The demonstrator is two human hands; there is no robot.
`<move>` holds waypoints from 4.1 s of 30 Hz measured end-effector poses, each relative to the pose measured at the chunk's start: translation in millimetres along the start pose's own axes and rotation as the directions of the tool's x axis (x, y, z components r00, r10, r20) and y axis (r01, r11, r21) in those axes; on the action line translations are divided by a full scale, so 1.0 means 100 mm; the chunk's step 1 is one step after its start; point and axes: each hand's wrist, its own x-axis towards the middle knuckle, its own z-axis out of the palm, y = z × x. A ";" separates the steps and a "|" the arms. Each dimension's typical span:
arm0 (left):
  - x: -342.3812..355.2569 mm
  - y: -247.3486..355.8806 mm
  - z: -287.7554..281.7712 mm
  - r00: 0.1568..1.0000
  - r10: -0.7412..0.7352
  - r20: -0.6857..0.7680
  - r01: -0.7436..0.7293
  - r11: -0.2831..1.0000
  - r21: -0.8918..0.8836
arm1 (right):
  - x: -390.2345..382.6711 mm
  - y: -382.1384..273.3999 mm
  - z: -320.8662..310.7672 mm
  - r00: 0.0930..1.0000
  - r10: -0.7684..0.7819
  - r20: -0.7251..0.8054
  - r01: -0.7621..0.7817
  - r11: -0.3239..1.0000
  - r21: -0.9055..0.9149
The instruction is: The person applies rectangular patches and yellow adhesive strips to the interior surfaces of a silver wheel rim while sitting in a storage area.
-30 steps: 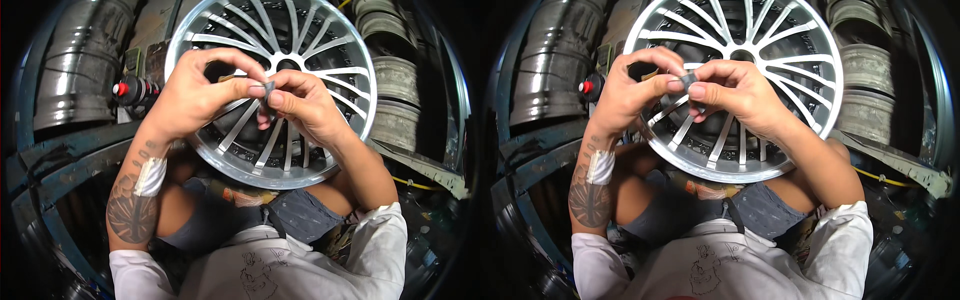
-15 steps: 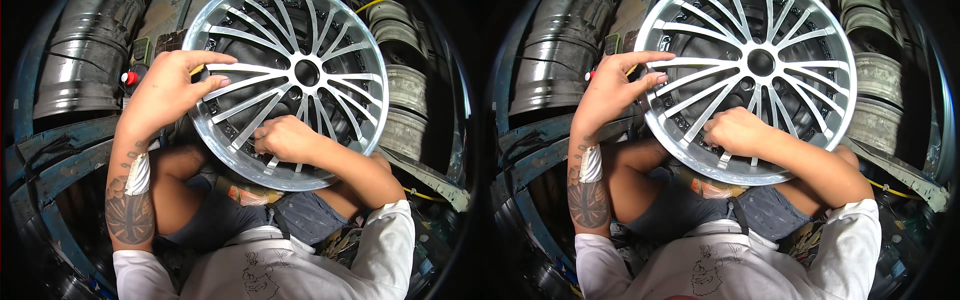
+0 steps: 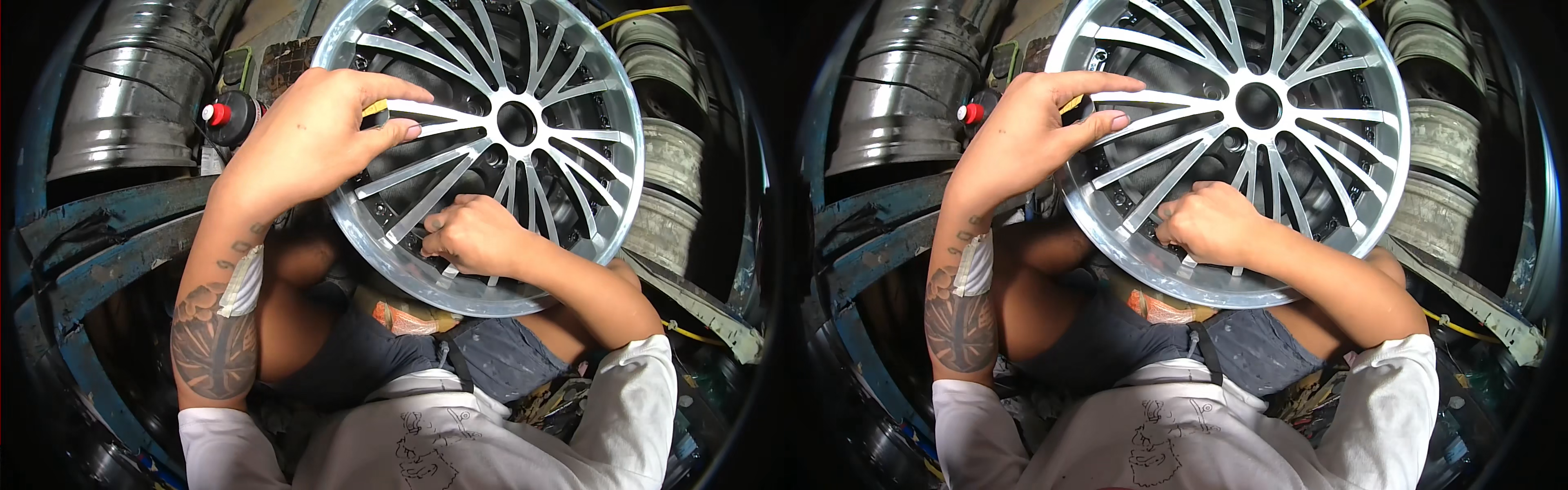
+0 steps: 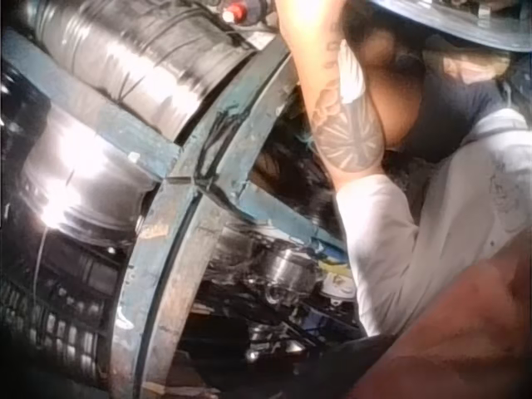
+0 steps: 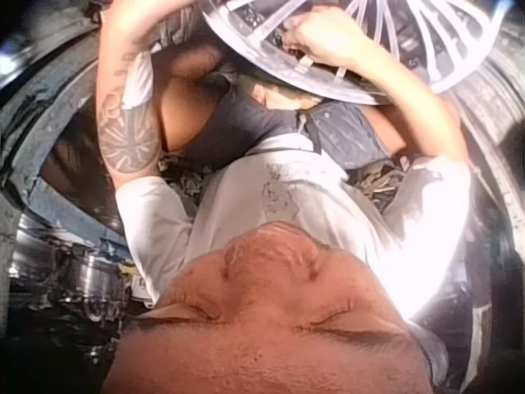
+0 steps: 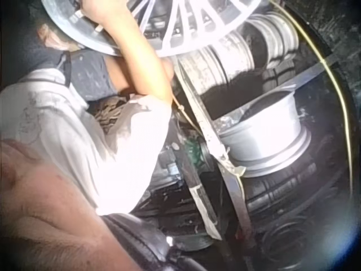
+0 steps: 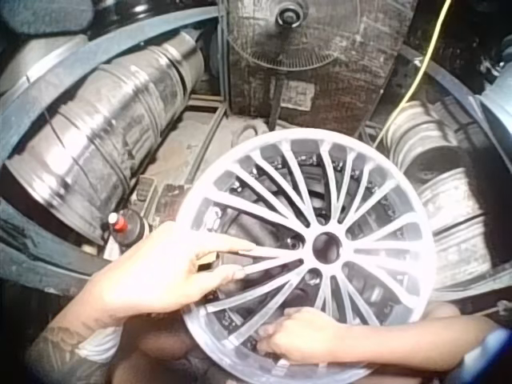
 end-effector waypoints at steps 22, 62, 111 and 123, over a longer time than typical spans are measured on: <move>0.05 -0.08 0.11 0.997 0.075 0.023 -0.077 0.993 0.090 | 0.02 -0.05 0.00 0.987 0.047 0.154 -0.047 0.999 -0.009; 0.03 -0.15 0.18 0.981 0.194 -0.002 -0.192 0.969 0.153 | 0.04 -0.05 -0.09 0.978 0.069 0.196 -0.066 0.998 -0.022; 0.04 -0.12 0.23 0.991 0.132 0.010 -0.131 0.968 0.212 | 0.06 0.00 0.04 0.998 0.018 0.052 -0.020 1.000 0.023; 0.05 -0.08 0.24 0.993 0.119 0.017 -0.120 0.969 0.215 | 0.05 0.02 0.01 0.999 0.046 0.010 -0.046 0.996 0.079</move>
